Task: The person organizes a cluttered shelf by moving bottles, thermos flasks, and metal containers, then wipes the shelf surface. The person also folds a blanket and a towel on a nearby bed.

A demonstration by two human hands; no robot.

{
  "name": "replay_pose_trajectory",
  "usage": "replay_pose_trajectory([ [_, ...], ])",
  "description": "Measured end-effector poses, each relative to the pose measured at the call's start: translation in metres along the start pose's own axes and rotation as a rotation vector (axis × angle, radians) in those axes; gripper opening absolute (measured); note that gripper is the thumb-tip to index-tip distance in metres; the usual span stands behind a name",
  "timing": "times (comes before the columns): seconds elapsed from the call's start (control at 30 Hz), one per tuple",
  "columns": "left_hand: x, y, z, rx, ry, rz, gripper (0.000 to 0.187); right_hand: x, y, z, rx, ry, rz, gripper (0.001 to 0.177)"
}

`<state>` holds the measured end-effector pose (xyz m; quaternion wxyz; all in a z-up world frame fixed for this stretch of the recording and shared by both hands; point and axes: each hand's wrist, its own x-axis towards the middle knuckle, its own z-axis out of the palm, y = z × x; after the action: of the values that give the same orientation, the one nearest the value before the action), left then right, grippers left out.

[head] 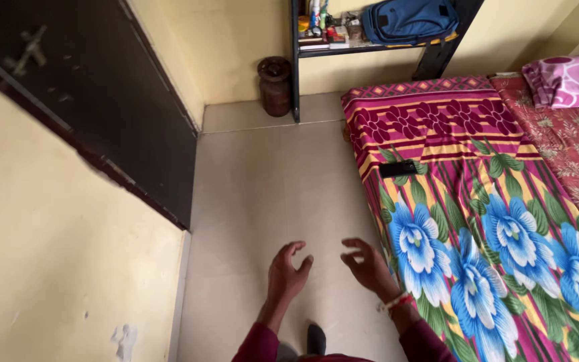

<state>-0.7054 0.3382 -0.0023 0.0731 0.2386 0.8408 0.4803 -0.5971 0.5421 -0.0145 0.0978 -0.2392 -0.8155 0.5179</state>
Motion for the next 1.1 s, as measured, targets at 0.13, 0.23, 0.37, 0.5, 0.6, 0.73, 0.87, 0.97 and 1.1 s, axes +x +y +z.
replay_pose_trajectory([
  [0.13, 0.084, 0.003, 0.013, 0.020, -0.026, -0.018, 0.037, 0.070, -0.031, -0.014, 0.033, 0.046, 0.021, 0.037],
  [0.23, 0.131, -0.002, 0.026, 0.003, -0.082, -0.068, 0.038, 0.117, -0.036, -0.017, 0.050, 0.029, 0.050, 0.039],
  [0.37, 0.213, -0.011, 0.049, 0.035, -0.177, -0.081, 0.038, 0.182, -0.027, -0.021, 0.064, 0.064, 0.108, 0.040],
  [0.5, 0.319, -0.007, 0.068, -0.003, -0.196, -0.006, 0.038, 0.265, -0.027, -0.037, -0.004, 0.133, 0.128, 0.041],
  [0.6, 0.395, -0.003, 0.077, -0.037, -0.225, 0.015, 0.040, 0.332, -0.023, -0.056, 0.009, 0.152, 0.132, 0.042],
  [0.73, 0.486, 0.007, 0.094, -0.045, -0.227, 0.109, 0.040, 0.419, -0.001, -0.071, -0.066, 0.233, 0.176, 0.043],
  [0.87, 0.555, 0.007, 0.108, -0.069, -0.233, 0.183, 0.040, 0.478, 0.028, -0.072, 0.149, 0.223, 0.157, 0.044],
  [0.97, 0.599, -0.007, 0.123, -0.059, -0.166, 0.231, 0.041, 0.532, 0.036, -0.074, 0.187, 0.183, 0.126, 0.045],
  [1.1, 0.661, -0.017, 0.131, -0.044, -0.176, 0.079, 0.041, 0.612, 0.020, -0.086, 0.102, 0.106, 0.106, 0.045],
])
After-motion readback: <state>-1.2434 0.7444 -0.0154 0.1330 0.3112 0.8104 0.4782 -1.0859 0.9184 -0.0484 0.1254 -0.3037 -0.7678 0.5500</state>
